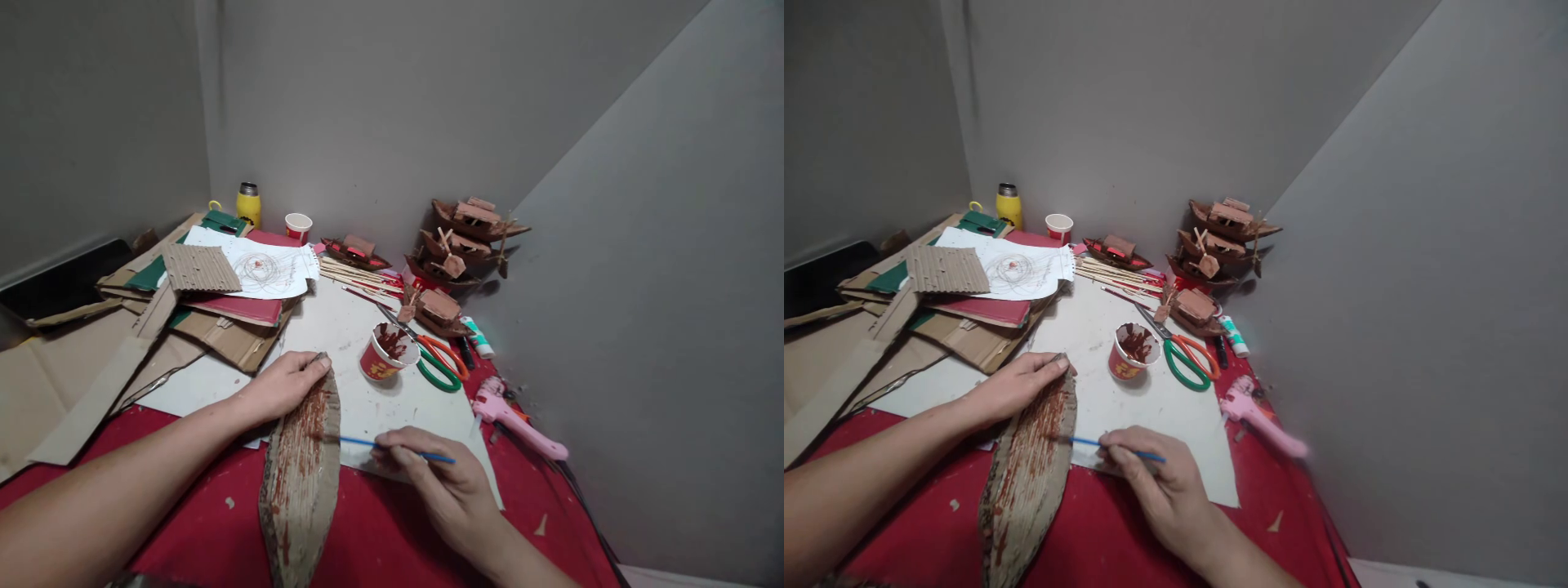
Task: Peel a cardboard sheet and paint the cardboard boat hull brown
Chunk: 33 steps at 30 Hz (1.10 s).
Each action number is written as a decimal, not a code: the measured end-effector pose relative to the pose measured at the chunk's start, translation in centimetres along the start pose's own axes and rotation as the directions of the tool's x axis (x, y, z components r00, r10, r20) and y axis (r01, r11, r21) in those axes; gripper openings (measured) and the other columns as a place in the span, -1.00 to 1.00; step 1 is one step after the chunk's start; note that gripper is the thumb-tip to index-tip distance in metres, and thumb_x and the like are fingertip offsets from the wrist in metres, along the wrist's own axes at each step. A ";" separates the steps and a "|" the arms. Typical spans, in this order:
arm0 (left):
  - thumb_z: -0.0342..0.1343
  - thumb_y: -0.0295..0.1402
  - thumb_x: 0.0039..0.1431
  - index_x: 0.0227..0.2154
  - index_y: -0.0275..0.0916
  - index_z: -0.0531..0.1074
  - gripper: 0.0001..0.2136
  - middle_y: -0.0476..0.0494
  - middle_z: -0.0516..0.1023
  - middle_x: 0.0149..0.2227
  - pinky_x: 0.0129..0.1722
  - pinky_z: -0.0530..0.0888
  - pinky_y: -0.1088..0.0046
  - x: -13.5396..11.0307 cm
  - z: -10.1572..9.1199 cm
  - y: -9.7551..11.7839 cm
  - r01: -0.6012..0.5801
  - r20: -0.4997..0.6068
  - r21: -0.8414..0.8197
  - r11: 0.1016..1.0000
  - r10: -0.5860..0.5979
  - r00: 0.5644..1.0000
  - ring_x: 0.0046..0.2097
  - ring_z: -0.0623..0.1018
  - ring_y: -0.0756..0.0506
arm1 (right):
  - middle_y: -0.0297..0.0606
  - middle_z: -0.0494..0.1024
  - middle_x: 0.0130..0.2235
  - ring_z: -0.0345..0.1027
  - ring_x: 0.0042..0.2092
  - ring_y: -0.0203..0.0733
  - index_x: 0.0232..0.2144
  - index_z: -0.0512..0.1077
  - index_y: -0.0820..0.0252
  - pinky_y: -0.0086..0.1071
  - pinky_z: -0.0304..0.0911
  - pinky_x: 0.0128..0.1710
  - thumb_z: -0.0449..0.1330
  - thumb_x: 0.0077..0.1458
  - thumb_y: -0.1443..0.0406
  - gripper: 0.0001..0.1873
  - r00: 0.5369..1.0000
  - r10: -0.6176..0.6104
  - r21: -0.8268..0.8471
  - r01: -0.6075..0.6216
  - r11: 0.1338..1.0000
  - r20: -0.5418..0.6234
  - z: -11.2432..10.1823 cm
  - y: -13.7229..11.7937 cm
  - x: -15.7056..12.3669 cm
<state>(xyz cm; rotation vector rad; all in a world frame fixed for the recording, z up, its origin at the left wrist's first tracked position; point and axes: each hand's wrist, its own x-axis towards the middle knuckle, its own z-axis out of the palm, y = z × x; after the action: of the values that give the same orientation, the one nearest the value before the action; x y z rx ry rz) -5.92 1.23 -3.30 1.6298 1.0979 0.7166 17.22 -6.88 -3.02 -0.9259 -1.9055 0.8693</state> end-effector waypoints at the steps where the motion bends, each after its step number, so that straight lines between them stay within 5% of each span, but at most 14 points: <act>1: -0.13 -0.07 0.21 -0.46 -0.25 0.37 -0.63 -0.03 0.40 -0.46 -0.29 0.33 0.40 0.0 0.0 0.0 -0.005 -0.001 0.000 1.000 0.005 1.000 -0.36 0.36 -0.09 | -0.21 0.61 -0.33 0.54 -0.34 -0.24 -0.16 0.51 0.13 -0.44 0.45 -0.34 0.10 0.22 0.39 -0.79 0.999 -0.007 -0.003 0.007 1.000 -0.042 0.0 0.2 0.0; 3: -0.13 -0.07 0.21 -0.46 -0.26 0.37 -0.63 -0.04 0.42 -0.45 -0.29 0.34 0.40 0.0 0.0 0.0 -0.010 -0.003 0.002 1.000 0.010 1.000 -0.35 0.37 -0.09 | -0.23 0.61 -0.31 0.54 -0.33 -0.25 -0.13 0.50 0.09 -0.44 0.46 -0.34 0.09 0.23 0.41 -0.75 0.999 0.003 0.050 -0.001 0.999 -0.042 -0.1 0.2 -0.1; 6: -0.12 -0.07 0.21 -0.45 -0.27 0.40 -0.62 -0.05 0.45 -0.45 -0.31 0.35 0.40 0.0 0.0 0.0 -0.009 -0.006 0.006 1.000 0.009 1.000 -0.35 0.39 -0.10 | -0.26 0.61 -0.34 0.53 -0.36 -0.27 -0.09 0.46 0.06 -0.43 0.45 -0.34 0.07 0.22 0.45 -0.71 0.992 -0.057 0.126 0.043 0.991 0.109 0.1 -0.1 0.0; 10: -0.12 -0.08 0.21 -0.45 -0.27 0.40 -0.63 -0.04 0.46 -0.44 -0.29 0.36 0.40 0.0 0.0 -0.1 -0.016 -0.010 0.013 1.000 0.016 1.000 -0.34 0.40 -0.10 | -0.24 0.63 -0.30 0.52 -0.30 -0.25 -0.04 0.43 0.05 -0.41 0.43 -0.28 0.12 0.15 0.52 -0.61 0.976 -0.190 -0.046 0.195 0.980 0.104 0.3 0.1 0.2; 14: -0.13 -0.08 0.22 -0.46 -0.26 0.39 -0.63 -0.04 0.45 -0.45 -0.30 0.36 0.41 0.1 0.0 -0.2 -0.018 -0.009 0.017 1.000 0.019 1.000 -0.34 0.40 -0.10 | -0.23 0.62 -0.25 0.52 -0.26 -0.25 -0.03 0.42 0.03 -0.42 0.42 -0.27 0.11 0.15 0.53 -0.59 0.988 -0.152 -0.126 0.152 0.980 0.005 0.2 0.5 0.1; 20: -0.11 -0.08 0.21 -0.45 -0.27 0.41 -0.63 -0.05 0.47 -0.45 -0.31 0.37 0.40 -0.1 -0.1 0.1 -0.007 -0.012 0.028 1.000 0.008 1.000 -0.35 0.41 -0.10 | -0.31 0.60 -0.38 0.50 -0.37 -0.30 -0.14 0.46 0.05 -0.45 0.39 -0.34 0.06 0.20 0.49 -0.70 0.977 -0.096 0.042 0.090 0.995 0.191 0.1 -0.9 0.0; 27: -0.12 -0.07 0.20 -0.48 -0.26 0.39 -0.62 -0.02 0.44 -0.48 -0.32 0.36 0.41 0.0 0.0 0.0 -0.012 -0.013 0.033 0.999 0.012 1.000 -0.37 0.40 -0.09 | -0.26 0.61 -0.27 0.52 -0.27 -0.27 -0.09 0.46 0.06 -0.45 0.41 -0.28 0.09 0.20 0.47 -0.70 0.998 -0.056 -0.029 0.056 0.998 0.008 0.1 0.0 -0.1; 33: -0.14 -0.07 0.22 -0.47 -0.26 0.37 -0.62 -0.01 0.39 -0.48 -0.33 0.35 0.41 -0.1 0.0 0.2 -0.001 -0.003 0.039 0.999 0.001 1.000 -0.38 0.37 -0.08 | -0.31 0.59 -0.41 0.49 -0.38 -0.32 -0.26 0.48 0.14 -0.50 0.37 -0.34 0.04 0.24 0.43 -0.78 0.983 0.020 0.018 -0.024 1.000 0.184 0.1 -1.1 0.0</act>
<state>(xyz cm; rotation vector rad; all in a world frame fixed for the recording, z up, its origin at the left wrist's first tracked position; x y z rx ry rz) -5.88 1.16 -3.13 1.6631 1.1198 0.7024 16.78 -7.44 -2.11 -0.8817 -2.0426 1.0149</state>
